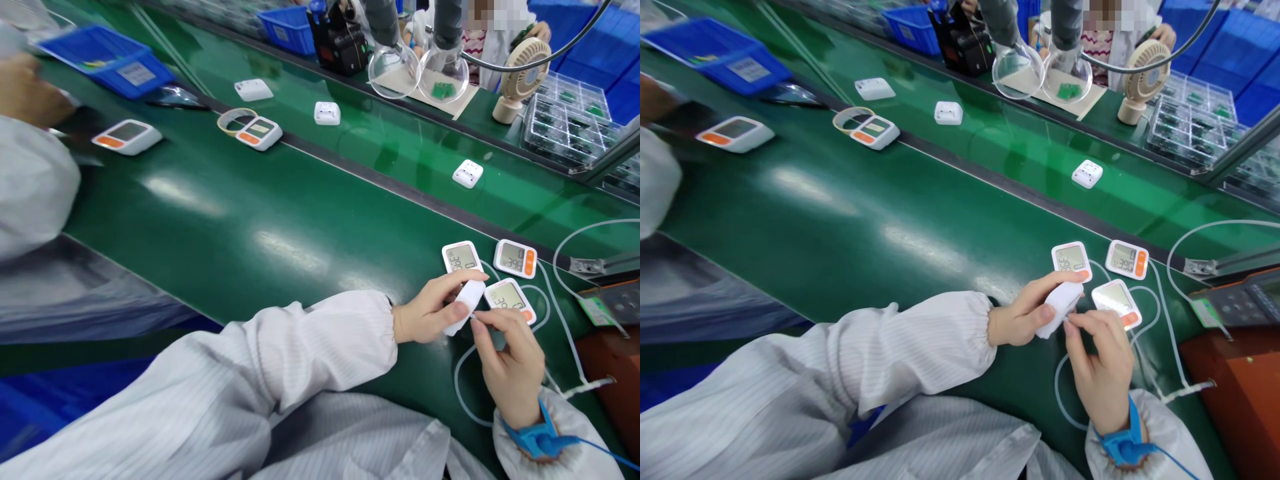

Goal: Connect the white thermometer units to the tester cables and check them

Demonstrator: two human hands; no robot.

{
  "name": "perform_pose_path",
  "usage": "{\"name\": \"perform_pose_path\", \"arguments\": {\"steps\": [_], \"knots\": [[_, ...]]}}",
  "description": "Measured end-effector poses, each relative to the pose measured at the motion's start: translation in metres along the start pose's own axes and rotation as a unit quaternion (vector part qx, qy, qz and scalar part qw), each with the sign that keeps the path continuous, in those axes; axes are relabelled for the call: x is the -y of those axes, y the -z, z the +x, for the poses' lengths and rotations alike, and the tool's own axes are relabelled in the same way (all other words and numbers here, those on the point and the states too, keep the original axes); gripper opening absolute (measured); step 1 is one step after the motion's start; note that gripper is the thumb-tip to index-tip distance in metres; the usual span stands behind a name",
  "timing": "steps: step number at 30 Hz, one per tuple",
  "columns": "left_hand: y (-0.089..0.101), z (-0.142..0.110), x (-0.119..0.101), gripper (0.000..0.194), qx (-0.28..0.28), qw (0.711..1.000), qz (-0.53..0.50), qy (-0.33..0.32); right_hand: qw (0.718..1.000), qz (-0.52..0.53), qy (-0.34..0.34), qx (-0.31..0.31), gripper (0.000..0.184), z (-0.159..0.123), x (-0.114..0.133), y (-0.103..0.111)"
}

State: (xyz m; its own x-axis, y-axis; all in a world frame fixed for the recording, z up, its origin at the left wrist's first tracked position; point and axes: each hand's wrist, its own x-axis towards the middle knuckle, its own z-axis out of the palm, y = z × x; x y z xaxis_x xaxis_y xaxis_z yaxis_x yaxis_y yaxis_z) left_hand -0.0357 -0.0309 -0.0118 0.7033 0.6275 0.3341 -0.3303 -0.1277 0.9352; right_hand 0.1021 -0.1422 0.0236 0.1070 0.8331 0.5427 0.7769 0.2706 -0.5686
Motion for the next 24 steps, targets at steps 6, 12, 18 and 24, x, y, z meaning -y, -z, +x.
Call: {"name": "perform_pose_path", "arguments": {"steps": [6,12,18,24], "knots": [[0.0013,0.0001,0.0022,0.065,0.001,0.998,0.025,-0.055,1.0,0.012,0.017,-0.003,0.004,0.0019,-0.0002,-0.0002],[0.002,0.0005,0.0011,0.066,0.01,0.997,0.051,-0.059,0.999,0.036,0.03,0.008,0.006,0.0017,0.001,0.0013],[0.0014,-0.0008,0.0027,0.061,0.014,0.99,0.115,-0.083,0.999,0.042,0.015,0.014,0.008,0.0012,0.0018,0.0003],[0.0018,-0.0006,0.0024,0.057,0.009,0.981,0.152,-0.122,0.999,0.032,0.007,0.016,0.011,0.0004,0.0041,-0.0032]]}}
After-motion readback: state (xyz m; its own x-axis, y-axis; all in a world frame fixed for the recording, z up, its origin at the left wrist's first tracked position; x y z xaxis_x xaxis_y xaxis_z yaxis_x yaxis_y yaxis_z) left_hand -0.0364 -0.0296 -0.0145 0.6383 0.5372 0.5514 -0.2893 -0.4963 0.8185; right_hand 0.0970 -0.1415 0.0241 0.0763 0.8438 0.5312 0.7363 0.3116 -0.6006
